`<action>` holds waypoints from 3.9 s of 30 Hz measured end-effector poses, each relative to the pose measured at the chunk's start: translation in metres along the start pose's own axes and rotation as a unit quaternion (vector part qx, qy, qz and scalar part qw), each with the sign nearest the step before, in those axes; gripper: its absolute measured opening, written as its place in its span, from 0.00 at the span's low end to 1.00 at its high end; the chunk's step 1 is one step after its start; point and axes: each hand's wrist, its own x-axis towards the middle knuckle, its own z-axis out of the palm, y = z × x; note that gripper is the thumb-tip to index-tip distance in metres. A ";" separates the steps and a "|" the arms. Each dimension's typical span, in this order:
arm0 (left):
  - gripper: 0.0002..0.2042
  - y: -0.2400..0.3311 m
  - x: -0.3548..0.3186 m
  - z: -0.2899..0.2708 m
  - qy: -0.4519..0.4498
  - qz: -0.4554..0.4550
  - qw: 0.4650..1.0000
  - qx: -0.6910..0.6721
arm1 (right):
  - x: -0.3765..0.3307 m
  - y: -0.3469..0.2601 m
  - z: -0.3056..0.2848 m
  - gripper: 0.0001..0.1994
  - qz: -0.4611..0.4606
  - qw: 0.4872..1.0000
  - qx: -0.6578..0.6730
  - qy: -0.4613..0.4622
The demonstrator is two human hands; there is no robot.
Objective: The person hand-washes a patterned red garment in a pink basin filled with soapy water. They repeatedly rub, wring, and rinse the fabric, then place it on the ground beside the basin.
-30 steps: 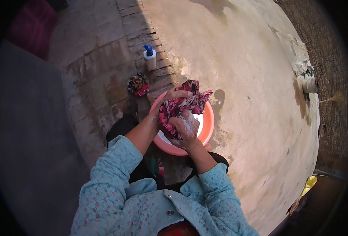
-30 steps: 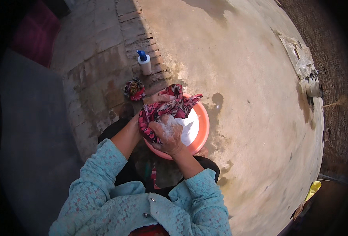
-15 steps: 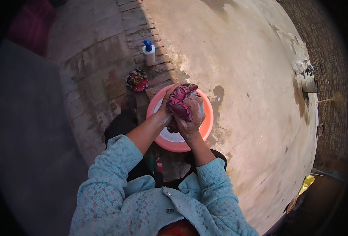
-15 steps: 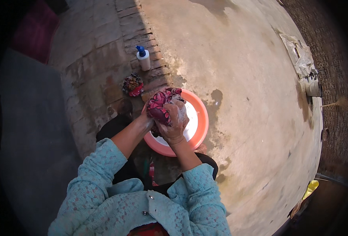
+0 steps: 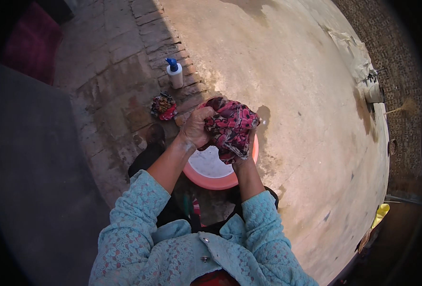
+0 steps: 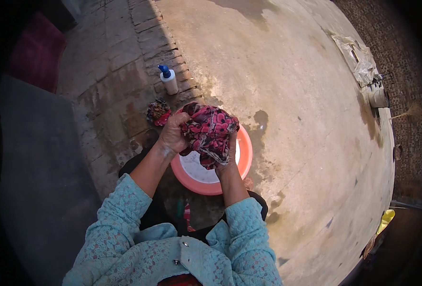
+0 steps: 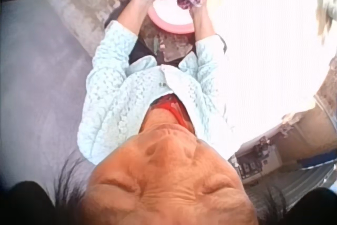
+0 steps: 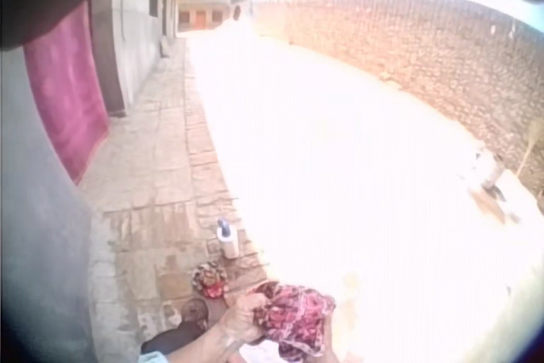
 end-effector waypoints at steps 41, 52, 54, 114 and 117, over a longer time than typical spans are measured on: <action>0.07 -0.017 0.012 -0.024 0.136 0.060 0.982 0.115 | -0.042 0.036 0.047 0.20 -0.481 0.574 -0.658 -0.081; 0.12 -0.056 -0.002 -0.010 0.124 0.066 0.978 0.157 | 0.008 -0.014 0.027 0.07 -0.301 0.894 -0.322 0.077; 0.15 -0.038 0.002 -0.002 0.130 -0.007 0.990 0.062 | -0.012 0.004 0.027 0.11 -0.415 0.726 -0.544 0.061; 0.15 -0.016 0.003 -0.012 0.045 0.017 0.996 0.074 | -0.022 -0.019 0.040 0.18 -0.258 0.908 -0.330 0.002; 0.16 -0.019 0.018 -0.050 0.097 0.055 0.985 0.130 | -0.038 0.021 0.047 0.18 -0.478 0.600 -0.620 -0.164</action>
